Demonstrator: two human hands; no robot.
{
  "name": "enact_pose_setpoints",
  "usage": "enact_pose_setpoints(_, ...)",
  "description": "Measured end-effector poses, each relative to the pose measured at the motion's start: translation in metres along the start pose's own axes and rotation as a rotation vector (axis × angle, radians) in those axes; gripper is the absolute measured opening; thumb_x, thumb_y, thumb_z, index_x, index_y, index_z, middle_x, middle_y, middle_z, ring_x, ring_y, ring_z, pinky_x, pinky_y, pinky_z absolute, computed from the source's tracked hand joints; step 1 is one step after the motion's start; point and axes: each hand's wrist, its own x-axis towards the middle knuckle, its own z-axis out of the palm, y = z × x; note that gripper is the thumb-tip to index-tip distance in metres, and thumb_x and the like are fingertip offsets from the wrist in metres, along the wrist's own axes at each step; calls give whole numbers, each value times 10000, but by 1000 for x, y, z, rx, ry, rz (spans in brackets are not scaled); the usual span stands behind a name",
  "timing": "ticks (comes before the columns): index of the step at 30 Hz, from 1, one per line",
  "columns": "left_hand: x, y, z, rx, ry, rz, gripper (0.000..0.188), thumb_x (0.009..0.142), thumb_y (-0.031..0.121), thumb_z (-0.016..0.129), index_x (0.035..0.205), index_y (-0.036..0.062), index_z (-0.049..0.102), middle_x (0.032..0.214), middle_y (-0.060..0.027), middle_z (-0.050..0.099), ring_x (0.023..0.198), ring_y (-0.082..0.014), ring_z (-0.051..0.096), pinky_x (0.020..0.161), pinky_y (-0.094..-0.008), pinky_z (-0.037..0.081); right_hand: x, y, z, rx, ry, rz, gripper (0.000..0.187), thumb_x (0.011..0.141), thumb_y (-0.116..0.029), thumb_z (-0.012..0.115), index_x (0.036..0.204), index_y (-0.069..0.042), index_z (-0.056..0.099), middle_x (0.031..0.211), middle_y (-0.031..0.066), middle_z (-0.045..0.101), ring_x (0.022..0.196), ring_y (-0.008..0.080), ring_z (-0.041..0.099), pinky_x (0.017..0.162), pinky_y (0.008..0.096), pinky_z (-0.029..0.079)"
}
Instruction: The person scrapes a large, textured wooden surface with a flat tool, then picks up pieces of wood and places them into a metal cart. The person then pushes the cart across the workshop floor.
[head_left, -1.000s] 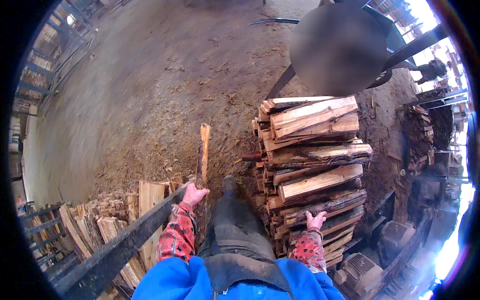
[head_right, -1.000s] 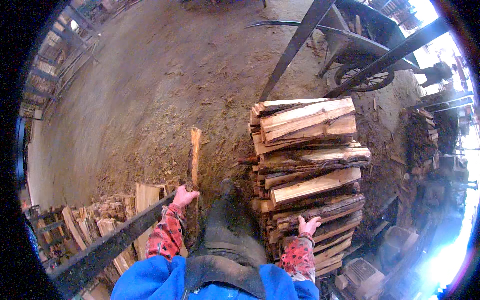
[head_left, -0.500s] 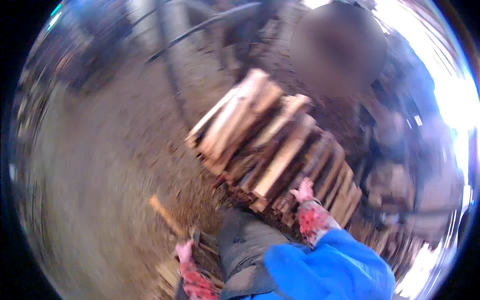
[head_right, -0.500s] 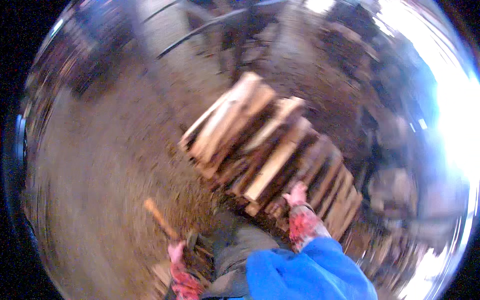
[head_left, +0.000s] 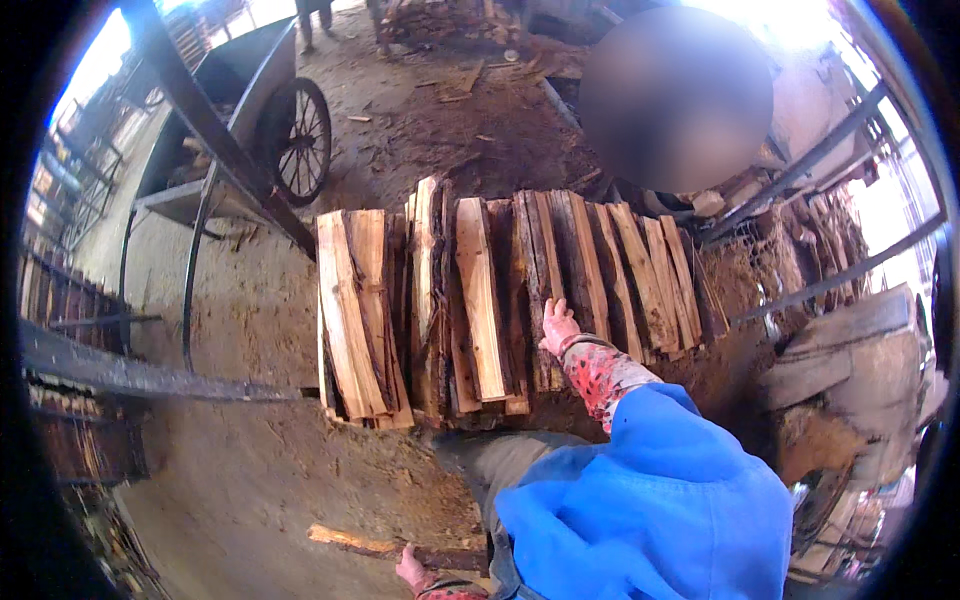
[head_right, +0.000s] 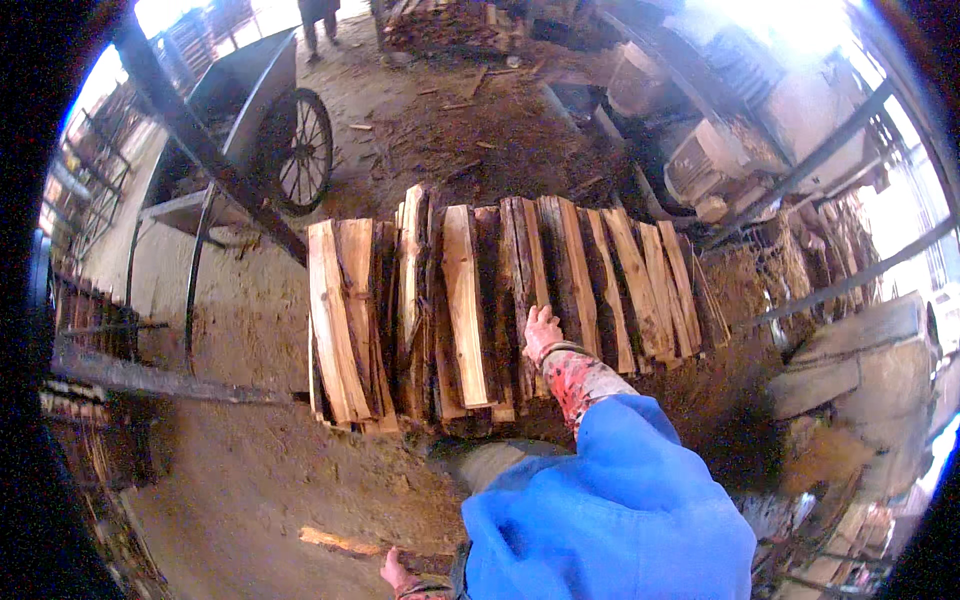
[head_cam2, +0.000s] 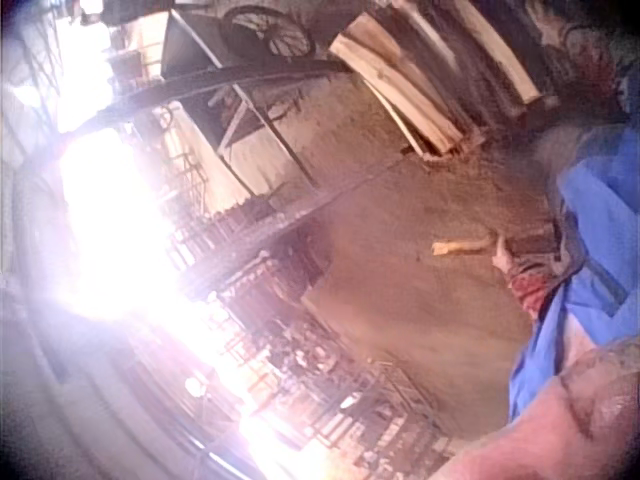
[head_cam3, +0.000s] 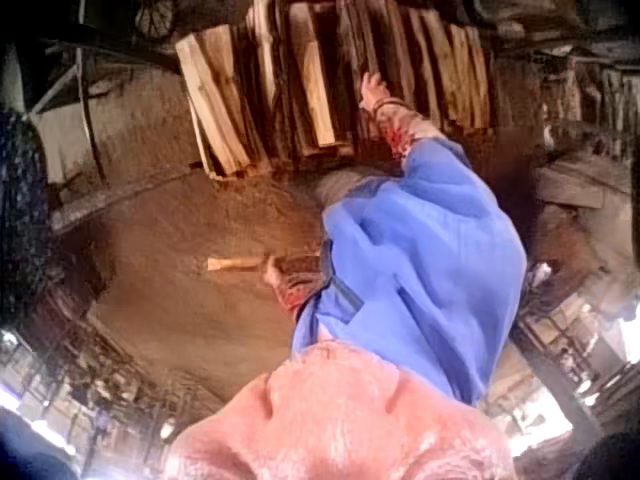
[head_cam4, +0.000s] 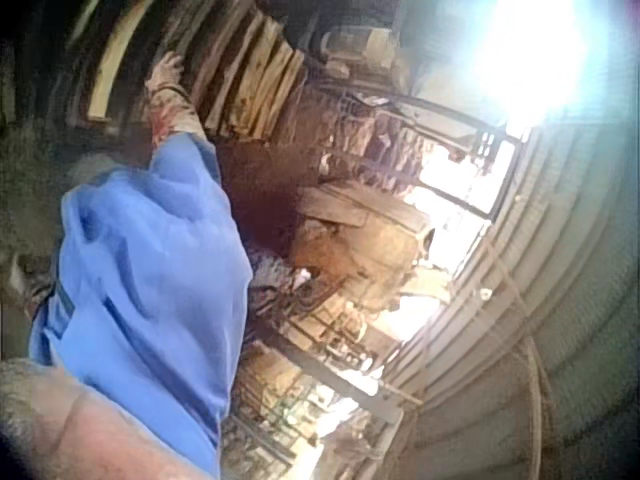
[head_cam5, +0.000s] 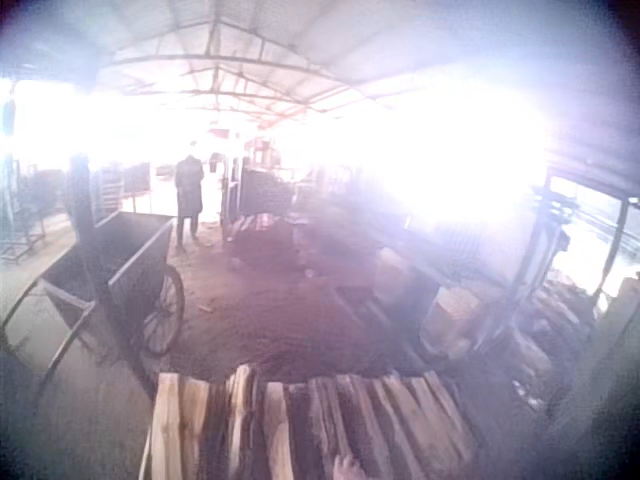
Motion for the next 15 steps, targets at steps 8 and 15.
enact_pose_setpoints(8,17,164,34,51,-29,131,430,701,135,685,1018,-39,451,875,-141,556,683,-261,576,536,-430,505,25,-5,36,-31,106,243,1003,525,-176,845,1314,42,265,1262,222,375,1047,392,531,879,403,491)
enact_pose_setpoints(15,51,249,11,35,-11,160,507,716,135,688,1105,-19,401,949,-144,548,753,-260,587,612,-433,519,49,-32,58,146,7,379,890,609,-82,781,1330,0,265,1301,228,351,1132,389,491,925,429,460)
